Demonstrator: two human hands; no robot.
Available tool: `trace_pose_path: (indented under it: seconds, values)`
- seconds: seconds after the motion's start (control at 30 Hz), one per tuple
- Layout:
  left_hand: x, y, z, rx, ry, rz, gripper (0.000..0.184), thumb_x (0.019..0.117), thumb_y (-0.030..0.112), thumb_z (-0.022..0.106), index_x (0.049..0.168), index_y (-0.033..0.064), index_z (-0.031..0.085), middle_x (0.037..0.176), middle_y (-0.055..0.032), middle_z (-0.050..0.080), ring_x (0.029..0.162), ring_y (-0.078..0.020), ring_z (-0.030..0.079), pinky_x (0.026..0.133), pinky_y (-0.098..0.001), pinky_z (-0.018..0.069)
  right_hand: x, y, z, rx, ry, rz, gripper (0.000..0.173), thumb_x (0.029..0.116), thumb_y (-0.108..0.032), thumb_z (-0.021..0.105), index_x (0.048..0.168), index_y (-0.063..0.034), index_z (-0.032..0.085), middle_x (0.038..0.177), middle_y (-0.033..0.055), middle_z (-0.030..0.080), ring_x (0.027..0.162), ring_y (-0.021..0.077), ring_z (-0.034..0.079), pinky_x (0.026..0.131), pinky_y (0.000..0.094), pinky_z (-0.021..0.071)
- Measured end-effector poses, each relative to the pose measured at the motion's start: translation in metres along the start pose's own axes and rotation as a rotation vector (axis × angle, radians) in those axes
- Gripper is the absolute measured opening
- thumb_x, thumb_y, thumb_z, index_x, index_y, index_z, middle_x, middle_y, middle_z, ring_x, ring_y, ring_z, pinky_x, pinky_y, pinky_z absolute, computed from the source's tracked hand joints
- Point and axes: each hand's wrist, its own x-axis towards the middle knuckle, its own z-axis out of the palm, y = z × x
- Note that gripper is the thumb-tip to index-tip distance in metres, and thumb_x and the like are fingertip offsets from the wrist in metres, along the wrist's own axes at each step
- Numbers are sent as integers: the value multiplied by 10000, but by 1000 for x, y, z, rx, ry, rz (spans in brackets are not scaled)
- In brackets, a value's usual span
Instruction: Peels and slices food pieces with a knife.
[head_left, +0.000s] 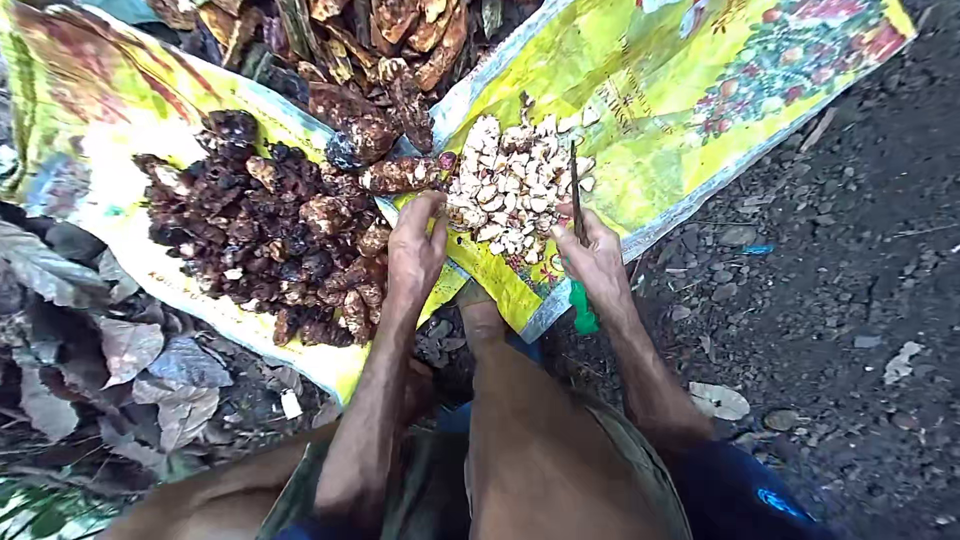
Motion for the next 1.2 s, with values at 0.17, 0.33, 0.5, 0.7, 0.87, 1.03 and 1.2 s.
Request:
trace_pose_path:
  seconds: [0.17, 0.33, 0.5, 0.7, 0.87, 1.03, 1.2]
  values:
    - [28, 12, 4, 121, -86, 12, 345, 1004, 70, 578, 1347, 92, 609, 1324, -125, 639, 1218, -281, 623, 1022, -462, 514, -18, 21, 23, 20, 66, 50, 323, 1039, -251, 566, 1340, -145, 613, 712, 48, 588, 488, 159, 516, 446, 334, 468]
    - [42, 19, 22, 204, -135, -28, 452, 1000, 136, 594, 1439, 54, 522, 1306, -163, 651, 1221, -337, 614, 1062, -541, 449, -23, 31, 29, 55, 59, 23, 336, 1036, -247, 555, 1350, -140, 611, 703, 41, 591, 513, 162, 547, 458, 330, 486]
    - [78, 22, 54, 168, -38, -209, 554, 1002, 300, 598, 1491, 71, 474, 1283, -158, 666, 1181, -317, 650, 992, -520, 523, -22, 24, 30, 96, 100, -14, 314, 1028, -205, 552, 1321, -113, 621, 716, 35, 600, 537, 145, 569, 479, 306, 508]
    - [105, 37, 78, 234, 25, -277, 530, 975, 188, 610, 1490, 127, 501, 1345, -179, 593, 1233, -333, 597, 967, -480, 540, -23, 25, 35, 152, 128, -68, 311, 1016, -163, 565, 1313, -94, 624, 715, 23, 601, 526, 119, 562, 466, 270, 501]
    - [121, 42, 77, 107, 1, -362, 499, 841, 244, 726, 1322, 137, 650, 1275, -190, 590, 1197, -332, 585, 972, -471, 518, -23, 30, 35, 169, 147, -62, 305, 1014, -150, 576, 1309, -91, 631, 713, 22, 593, 524, 120, 552, 471, 269, 496]
    - [131, 46, 52, -256, -55, -421, 307, 874, 232, 710, 1146, 90, 718, 1014, -96, 705, 888, -211, 694, 777, -442, 587, -23, 33, 33, 182, 162, -62, 300, 1026, -165, 572, 1314, -99, 624, 716, 17, 598, 530, 111, 556, 472, 256, 492]
    - [113, 45, 30, -1096, -55, -268, 247, 888, 56, 509, 1100, 12, 625, 927, -84, 670, 810, -176, 671, 755, -389, 597, -22, 36, 32, 202, 174, -60, 300, 1025, -171, 571, 1313, -106, 626, 712, 14, 591, 528, 111, 548, 471, 256, 488]
